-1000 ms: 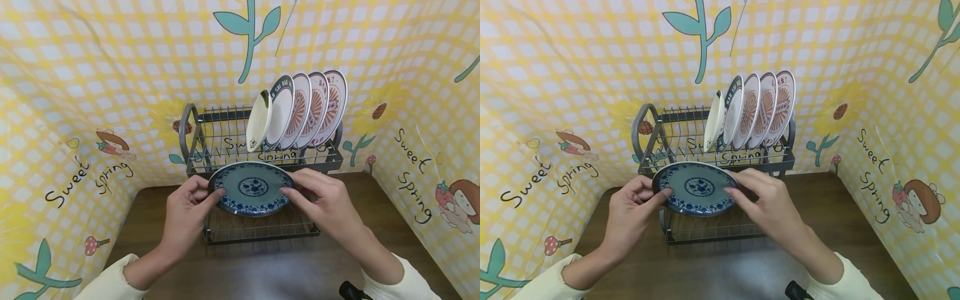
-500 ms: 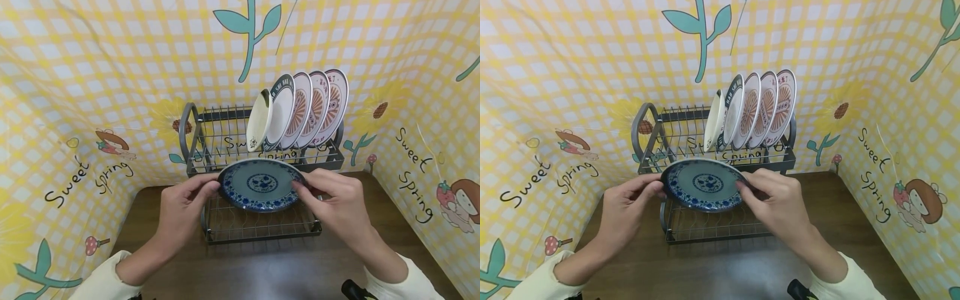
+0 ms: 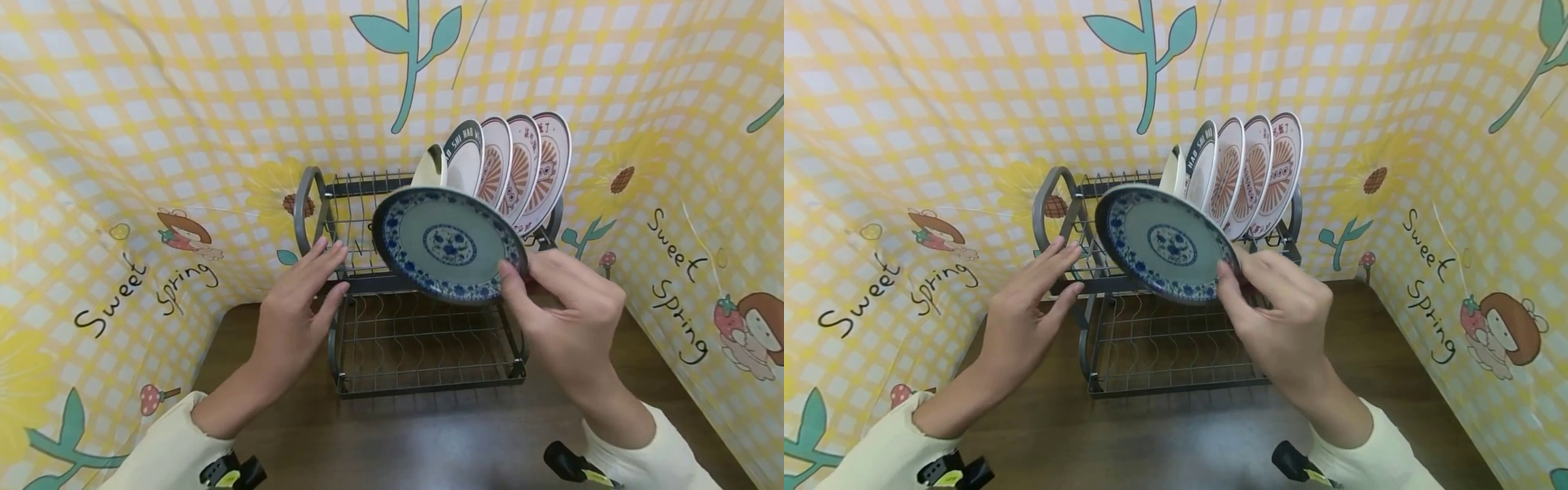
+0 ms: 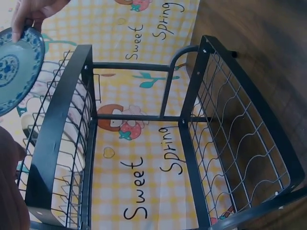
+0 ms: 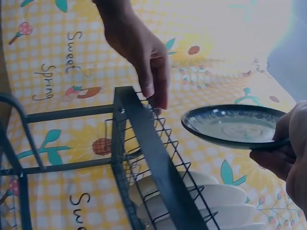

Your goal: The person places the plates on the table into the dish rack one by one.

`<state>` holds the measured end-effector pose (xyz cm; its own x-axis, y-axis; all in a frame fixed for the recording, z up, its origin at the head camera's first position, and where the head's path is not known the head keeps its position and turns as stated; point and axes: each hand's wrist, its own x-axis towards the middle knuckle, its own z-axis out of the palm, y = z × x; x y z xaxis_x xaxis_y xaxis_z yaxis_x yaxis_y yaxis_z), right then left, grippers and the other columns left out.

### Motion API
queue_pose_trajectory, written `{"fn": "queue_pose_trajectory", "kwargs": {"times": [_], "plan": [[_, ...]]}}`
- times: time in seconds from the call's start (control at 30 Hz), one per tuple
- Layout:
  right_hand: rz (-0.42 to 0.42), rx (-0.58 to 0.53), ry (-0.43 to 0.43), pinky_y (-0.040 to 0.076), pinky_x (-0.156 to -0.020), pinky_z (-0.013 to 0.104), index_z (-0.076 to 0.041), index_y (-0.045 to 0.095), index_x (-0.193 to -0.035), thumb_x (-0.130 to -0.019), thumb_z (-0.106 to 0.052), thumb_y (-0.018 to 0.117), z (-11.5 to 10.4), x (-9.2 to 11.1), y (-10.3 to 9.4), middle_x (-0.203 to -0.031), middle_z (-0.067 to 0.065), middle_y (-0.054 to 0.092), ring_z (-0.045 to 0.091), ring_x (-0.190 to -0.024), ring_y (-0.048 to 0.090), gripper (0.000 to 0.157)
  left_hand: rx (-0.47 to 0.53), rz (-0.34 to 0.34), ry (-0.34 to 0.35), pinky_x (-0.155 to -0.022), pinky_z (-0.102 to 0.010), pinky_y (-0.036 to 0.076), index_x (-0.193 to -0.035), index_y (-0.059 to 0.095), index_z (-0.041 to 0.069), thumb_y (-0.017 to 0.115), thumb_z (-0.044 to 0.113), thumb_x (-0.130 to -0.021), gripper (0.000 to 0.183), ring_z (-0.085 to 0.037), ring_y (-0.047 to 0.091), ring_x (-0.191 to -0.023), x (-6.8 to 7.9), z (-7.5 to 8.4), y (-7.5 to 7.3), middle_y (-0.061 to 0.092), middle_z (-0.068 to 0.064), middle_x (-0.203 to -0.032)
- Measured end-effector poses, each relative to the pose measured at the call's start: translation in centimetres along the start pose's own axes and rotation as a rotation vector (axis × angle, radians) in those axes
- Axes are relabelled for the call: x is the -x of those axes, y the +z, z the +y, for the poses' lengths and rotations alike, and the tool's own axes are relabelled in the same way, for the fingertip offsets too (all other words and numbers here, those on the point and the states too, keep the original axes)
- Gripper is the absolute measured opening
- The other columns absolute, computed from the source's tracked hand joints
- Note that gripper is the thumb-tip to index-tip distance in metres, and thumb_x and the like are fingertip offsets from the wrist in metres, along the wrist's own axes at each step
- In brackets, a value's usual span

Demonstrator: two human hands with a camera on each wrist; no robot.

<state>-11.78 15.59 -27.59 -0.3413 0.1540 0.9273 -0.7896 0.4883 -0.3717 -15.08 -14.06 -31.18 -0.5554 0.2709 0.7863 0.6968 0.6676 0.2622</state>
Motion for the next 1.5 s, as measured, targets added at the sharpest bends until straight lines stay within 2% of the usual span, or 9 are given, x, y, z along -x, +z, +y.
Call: {"fn": "queue_pose_trajectory", "kwargs": {"times": [0.3, 0.5, 0.77, 0.97, 1.1, 1.27, 1.33, 1.4, 1.5], "plan": [[0.202, 0.133, -0.024, 0.041, -0.064, 0.011, 0.005, 0.074, -0.074, -0.088, -0.008, 0.074, -0.3, -2.8, 3.0, -0.063, 0.017, 0.062, 0.022, -0.058, 0.052, 0.019, -0.053, -0.023, 0.138, -0.121, -0.038, 0.042, -0.135, 0.066, 0.0, 0.078, 0.0, -0.088, 0.048, -0.033, 0.055, -0.139, -0.3, -0.8, 0.4, 0.064, -0.016, -0.142], [0.183, 0.222, -0.064, 0.043, -0.063, 0.011, 0.0, 0.081, -0.102, -0.091, -0.003, 0.07, -1.0, -4.5, 5.3, -0.068, 0.017, 0.066, 0.025, -0.058, 0.058, 0.017, -0.033, -0.01, 0.144, -0.121, -0.035, 0.041, -0.135, 0.066, 0.0, 0.078, -0.001, -0.088, 0.049, -0.034, 0.056, -0.138, -0.2, -1.1, 0.5, 0.065, -0.017, -0.14], [-0.1, 0.471, -0.053, 0.043, -0.047, 0.037, 0.006, 0.077, -0.112, -0.095, -0.003, 0.06, -1.6, -7.3, 7.9, -0.071, 0.019, 0.065, 0.031, -0.059, 0.06, 0.026, -0.142, -0.026, 0.164, -0.117, -0.039, 0.046, -0.136, 0.066, 0.002, 0.077, 0.004, -0.09, 0.047, -0.031, 0.057, -0.138, -0.3, -1.1, 0.7, 0.065, -0.015, -0.141], [-0.346, 0.576, 0.078, 0.057, -0.063, 0.048, 0.007, 0.074, -0.086, -0.095, -0.003, 0.055, -1.9, -9.1, 10.0, -0.074, 0.018, 0.064, 0.034, -0.069, 0.063, 0.023, -0.198, -0.021, 0.2, -0.112, -0.044, 0.051, -0.134, 0.067, 0.0, 0.075, 0.002, -0.09, 0.044, -0.033, 0.06, -0.135, -0.4, -1.0, 0.6, 0.067, -0.017, -0.137], [-0.507, 0.735, 0.177, 0.053, -0.058, 0.042, -0.006, 0.051, -0.062, -0.095, -0.004, 0.049, -2.2, -10.2, 11.0, -0.066, 0.01, 0.049, 0.025, -0.063, 0.051, 0.033, -0.182, -0.017, 0.192, -0.113, -0.043, 0.05, -0.133, 0.067, 0.0, 0.074, 0.002, -0.091, 0.043, -0.032, 0.06, -0.135, -0.4, -0.9, 0.7, 0.067, -0.017, -0.136], [-0.636, 0.821, 0.228, 0.042, -0.047, 0.031, -0.016, 0.035, -0.058, -0.091, -0.001, 0.045, -2.1, -11.4, 12.1, -0.059, -0.001, 0.031, 0.016, -0.055, 0.033, 0.038, -0.175, -0.02, 0.176, -0.114, -0.042, 0.05, -0.132, 0.068, 0.0, 0.076, 0.0, -0.088, 0.044, -0.031, 0.06, -0.135, -0.4, -0.8, 0.6, 0.068, -0.016, -0.136], [-0.672, 0.801, 0.28, 0.048, -0.05, 0.03, -0.016, 0.04, -0.06, -0.091, -0.001, 0.046, -2.0, -11.8, 12.7, -0.059, -0.001, 0.035, 0.017, -0.057, 0.039, 0.035, -0.179, -0.021, 0.177, -0.113, -0.041, 0.05, -0.131, 0.068, 0.0, 0.077, -0.002, -0.087, 0.046, -0.031, 0.06, -0.135, -0.4, -0.8, 0.5, 0.068, -0.016, -0.135], [-0.711, 0.807, 0.322, 0.059, -0.06, 0.033, -0.013, 0.051, -0.065, -0.095, -0.007, 0.051, -2.0, -12.2, 13.2, -0.064, 0.002, 0.05, 0.019, -0.063, 0.054, 0.031, -0.184, -0.021, 0.178, -0.113, -0.042, 0.051, -0.132, 0.068, 0.0, 0.078, -0.002, -0.086, 0.046, -0.03, 0.061, -0.134, -0.5, -0.8, 0.5, 0.069, -0.017, -0.135], [-0.76, 0.828, 0.362, 0.065, -0.077, 0.038, -0.008, 0.069, -0.084, -0.097, -0.01, 0.055, -1.8, -12.8, 14.2, -0.085, 0.009, 0.071, 0.025, -0.084, 0.071, 0.019, -0.178, -0.02, 0.176, -0.113, -0.042, 0.051, -0.132, 0.068, 0.001, 0.078, -0.003, -0.085, 0.047, -0.03, 0.061, -0.134, -0.5, -0.7, 0.4, 0.068, -0.016, -0.135]]}}
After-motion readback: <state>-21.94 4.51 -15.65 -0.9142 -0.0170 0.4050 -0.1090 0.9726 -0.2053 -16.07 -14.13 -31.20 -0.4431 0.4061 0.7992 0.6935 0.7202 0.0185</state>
